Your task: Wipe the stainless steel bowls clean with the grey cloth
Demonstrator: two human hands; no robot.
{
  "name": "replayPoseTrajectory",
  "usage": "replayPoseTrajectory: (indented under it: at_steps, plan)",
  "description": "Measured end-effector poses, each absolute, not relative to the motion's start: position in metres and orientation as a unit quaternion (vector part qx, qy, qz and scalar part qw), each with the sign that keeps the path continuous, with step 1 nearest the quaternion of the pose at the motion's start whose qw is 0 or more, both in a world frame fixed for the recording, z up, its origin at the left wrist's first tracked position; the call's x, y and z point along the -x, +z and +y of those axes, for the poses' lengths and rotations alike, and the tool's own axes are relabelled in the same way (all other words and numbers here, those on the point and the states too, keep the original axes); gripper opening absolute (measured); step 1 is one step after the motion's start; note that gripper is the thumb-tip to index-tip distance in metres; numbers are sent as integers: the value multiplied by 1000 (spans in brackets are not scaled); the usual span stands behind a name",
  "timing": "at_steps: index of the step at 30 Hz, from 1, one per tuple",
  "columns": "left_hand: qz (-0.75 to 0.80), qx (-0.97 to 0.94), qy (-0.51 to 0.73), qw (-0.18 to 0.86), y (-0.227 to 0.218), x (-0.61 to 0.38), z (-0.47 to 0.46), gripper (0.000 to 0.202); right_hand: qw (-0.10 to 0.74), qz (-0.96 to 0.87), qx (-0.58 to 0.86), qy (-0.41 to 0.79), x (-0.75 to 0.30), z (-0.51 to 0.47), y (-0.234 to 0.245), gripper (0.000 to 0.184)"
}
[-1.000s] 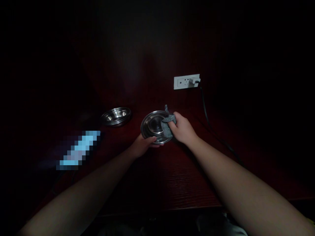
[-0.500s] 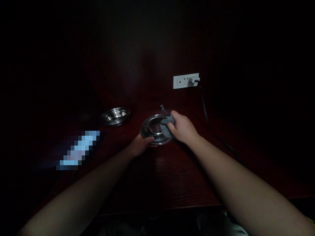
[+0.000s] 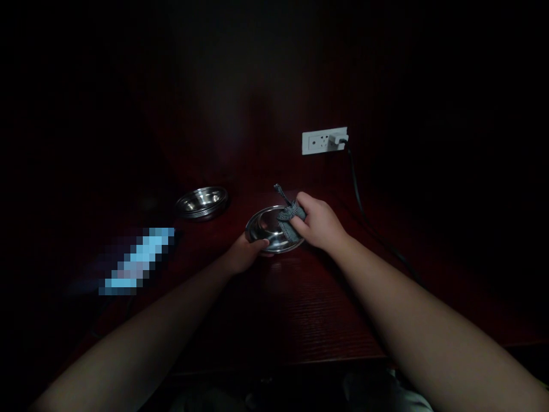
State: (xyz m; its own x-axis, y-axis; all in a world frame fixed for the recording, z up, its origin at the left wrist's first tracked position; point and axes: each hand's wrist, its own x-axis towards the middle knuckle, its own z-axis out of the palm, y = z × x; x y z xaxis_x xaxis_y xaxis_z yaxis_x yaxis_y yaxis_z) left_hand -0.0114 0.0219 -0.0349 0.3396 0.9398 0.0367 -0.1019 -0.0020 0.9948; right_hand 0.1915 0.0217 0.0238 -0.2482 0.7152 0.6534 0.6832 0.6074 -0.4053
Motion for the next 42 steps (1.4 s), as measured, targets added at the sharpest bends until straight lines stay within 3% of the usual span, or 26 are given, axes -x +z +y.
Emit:
replayPoseTrajectory:
  at_steps: [10,17,23,30,42]
  plan:
    - [348,-617,454,541,-29,11,16,56,482,-773,411,38,-186,23,21,15]
    - [365,-634,469,496,-22,11,12,47,509,-770,376,83,-182,27,8,30]
    - [377,-653,484,443,-19,11,12,41,485,-770,401,102,-183,31,3,34]
    - [390,-682,482,388,-14,12,11,50,447,-777,424,127,-185,33,3,34]
    - [400,-695,461,380,-16,13,12,46,420,-801,419,77,-183,28,5,43]
